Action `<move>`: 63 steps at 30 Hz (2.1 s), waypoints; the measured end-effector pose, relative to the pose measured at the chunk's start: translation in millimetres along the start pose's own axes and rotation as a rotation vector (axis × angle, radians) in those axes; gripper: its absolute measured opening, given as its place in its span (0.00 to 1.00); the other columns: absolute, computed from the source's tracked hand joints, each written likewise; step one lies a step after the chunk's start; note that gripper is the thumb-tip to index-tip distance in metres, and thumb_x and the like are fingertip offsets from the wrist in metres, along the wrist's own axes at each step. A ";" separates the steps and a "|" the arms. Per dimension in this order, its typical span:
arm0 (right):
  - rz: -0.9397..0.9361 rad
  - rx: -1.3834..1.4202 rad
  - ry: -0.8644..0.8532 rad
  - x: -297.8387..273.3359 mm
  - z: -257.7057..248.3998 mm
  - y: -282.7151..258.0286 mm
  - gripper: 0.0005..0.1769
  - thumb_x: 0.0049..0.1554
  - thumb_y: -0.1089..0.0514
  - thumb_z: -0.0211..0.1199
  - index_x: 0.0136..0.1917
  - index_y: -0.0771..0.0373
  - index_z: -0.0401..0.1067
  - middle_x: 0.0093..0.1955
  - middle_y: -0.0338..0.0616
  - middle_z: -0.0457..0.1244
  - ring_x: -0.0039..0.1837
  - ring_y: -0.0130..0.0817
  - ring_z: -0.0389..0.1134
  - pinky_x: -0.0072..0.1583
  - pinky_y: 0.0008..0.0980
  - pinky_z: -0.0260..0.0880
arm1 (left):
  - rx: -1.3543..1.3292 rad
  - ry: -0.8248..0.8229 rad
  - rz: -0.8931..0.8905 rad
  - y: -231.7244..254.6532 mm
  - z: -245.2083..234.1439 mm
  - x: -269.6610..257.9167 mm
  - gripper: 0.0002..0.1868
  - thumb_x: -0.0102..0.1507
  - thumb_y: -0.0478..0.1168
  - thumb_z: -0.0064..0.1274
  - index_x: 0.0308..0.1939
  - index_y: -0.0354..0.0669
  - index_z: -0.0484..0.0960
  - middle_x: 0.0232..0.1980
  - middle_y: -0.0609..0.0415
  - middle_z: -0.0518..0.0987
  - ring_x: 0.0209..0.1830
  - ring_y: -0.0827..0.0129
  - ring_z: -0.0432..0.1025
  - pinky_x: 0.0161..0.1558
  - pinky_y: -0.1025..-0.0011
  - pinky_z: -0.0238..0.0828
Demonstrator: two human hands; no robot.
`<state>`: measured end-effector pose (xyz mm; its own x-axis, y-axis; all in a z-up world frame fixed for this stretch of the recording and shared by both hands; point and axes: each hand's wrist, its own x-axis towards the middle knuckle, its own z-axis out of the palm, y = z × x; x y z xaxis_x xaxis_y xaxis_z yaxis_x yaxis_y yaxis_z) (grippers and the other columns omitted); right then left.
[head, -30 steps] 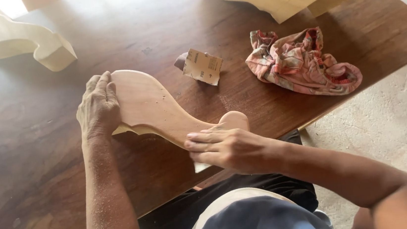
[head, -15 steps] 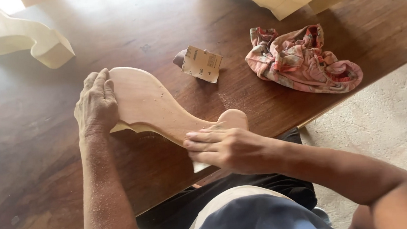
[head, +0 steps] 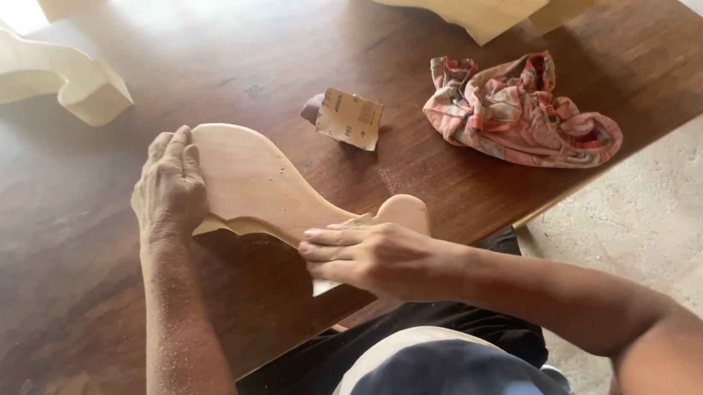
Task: Sanding a carved wooden furniture component by hand using sandpaper.
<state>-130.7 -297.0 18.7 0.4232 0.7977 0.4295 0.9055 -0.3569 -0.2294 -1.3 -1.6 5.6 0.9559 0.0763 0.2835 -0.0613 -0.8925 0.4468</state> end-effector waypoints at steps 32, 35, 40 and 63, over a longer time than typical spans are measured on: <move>0.142 -0.055 0.070 23.7 1.5 11.0 0.17 0.55 0.66 0.65 0.58 0.62 0.78 0.65 0.52 0.68 0.68 0.40 0.69 0.62 0.38 0.74 | -0.005 -0.010 -0.021 2.1 -0.5 -0.8 0.22 0.73 0.51 0.38 0.69 0.53 0.74 0.72 0.58 0.70 0.69 0.57 0.66 0.65 0.55 0.63; 0.110 -0.007 0.158 17.9 3.4 11.8 0.17 0.55 0.61 0.68 0.58 0.65 0.77 0.63 0.53 0.68 0.68 0.43 0.69 0.66 0.40 0.73 | -0.011 -0.036 -0.007 -4.6 -0.2 2.4 0.23 0.72 0.51 0.38 0.69 0.54 0.74 0.72 0.58 0.69 0.70 0.58 0.65 0.65 0.55 0.62; 0.157 -0.018 0.071 -51.0 -15.3 -1.8 0.17 0.54 0.67 0.66 0.58 0.62 0.77 0.64 0.50 0.68 0.69 0.41 0.69 0.69 0.44 0.73 | -0.009 -0.019 0.016 -8.6 5.0 0.8 0.23 0.73 0.50 0.37 0.70 0.53 0.73 0.73 0.57 0.69 0.70 0.57 0.65 0.64 0.54 0.61; 0.147 -0.054 0.055 -22.2 -11.3 24.2 0.23 0.50 0.65 0.68 0.60 0.66 0.76 0.67 0.51 0.67 0.73 0.43 0.64 0.74 0.44 0.63 | 0.006 -0.009 0.001 0.3 2.1 1.0 0.22 0.73 0.50 0.38 0.69 0.54 0.74 0.74 0.57 0.69 0.69 0.55 0.66 0.65 0.54 0.63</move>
<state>-117.8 -328.9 13.6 0.5511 0.7078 0.4420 0.8333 -0.4946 -0.2470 0.2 -2.7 4.3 0.9583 0.0715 0.2768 -0.0607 -0.8953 0.4413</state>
